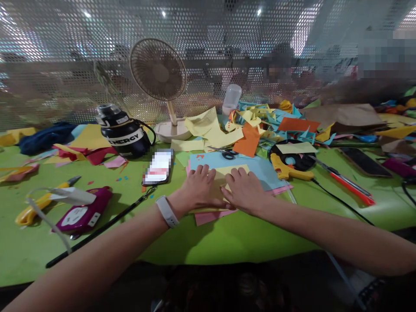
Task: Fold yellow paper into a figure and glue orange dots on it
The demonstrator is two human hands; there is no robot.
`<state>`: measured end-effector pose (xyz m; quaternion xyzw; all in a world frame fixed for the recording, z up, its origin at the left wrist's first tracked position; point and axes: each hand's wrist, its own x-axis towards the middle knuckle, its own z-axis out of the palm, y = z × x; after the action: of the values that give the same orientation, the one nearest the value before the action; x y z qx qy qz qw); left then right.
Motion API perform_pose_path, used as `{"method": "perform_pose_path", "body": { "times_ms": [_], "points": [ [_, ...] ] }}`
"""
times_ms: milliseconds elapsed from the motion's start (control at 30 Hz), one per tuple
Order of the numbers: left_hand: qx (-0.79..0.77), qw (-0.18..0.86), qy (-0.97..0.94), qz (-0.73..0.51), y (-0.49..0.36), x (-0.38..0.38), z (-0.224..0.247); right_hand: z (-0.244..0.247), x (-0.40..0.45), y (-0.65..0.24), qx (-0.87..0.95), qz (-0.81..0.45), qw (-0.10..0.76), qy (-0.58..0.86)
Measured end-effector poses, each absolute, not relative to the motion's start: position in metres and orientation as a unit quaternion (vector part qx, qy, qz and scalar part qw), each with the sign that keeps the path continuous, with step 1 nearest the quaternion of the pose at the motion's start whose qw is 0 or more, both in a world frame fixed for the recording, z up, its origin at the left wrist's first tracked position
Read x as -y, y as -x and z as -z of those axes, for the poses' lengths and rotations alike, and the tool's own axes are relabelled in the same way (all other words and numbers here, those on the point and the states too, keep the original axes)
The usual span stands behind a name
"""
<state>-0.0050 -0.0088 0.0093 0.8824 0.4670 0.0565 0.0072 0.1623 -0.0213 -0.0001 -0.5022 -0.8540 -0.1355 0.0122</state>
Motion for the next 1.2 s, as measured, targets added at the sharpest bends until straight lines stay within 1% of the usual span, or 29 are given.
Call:
{"method": "perform_pose_path", "body": {
  "times_ms": [300, 500, 800, 967, 1100, 1200],
  "points": [
    [-0.445, 0.022, -0.890, -0.096, 0.024, 0.015, 0.008, -0.002, 0.025, -0.176, 0.850, 0.151, 0.011, 0.505],
    [-0.421, 0.022, -0.905, -0.063, 0.039, 0.017, 0.018, -0.001, 0.025, -0.194, 0.846, 0.154, 0.017, 0.510],
    [-0.406, -0.007, -0.914, -0.013, 0.068, 0.018, 0.016, 0.008, 0.022, -0.205, 0.855, 0.150, 0.021, 0.496],
    [-0.416, 0.004, -0.909, -0.002, 0.073, 0.018, 0.018, 0.007, 0.022, -0.211, 0.847, 0.116, -0.010, 0.519],
    [-0.402, 0.008, -0.916, -0.004, 0.069, 0.013, 0.009, 0.006, 0.016, -0.211, 0.858, 0.100, 0.003, 0.503],
    [-0.406, 0.012, -0.914, -0.006, 0.063, 0.008, 0.000, 0.006, 0.006, -0.206, 0.859, 0.060, -0.003, 0.509]
  ]
}}
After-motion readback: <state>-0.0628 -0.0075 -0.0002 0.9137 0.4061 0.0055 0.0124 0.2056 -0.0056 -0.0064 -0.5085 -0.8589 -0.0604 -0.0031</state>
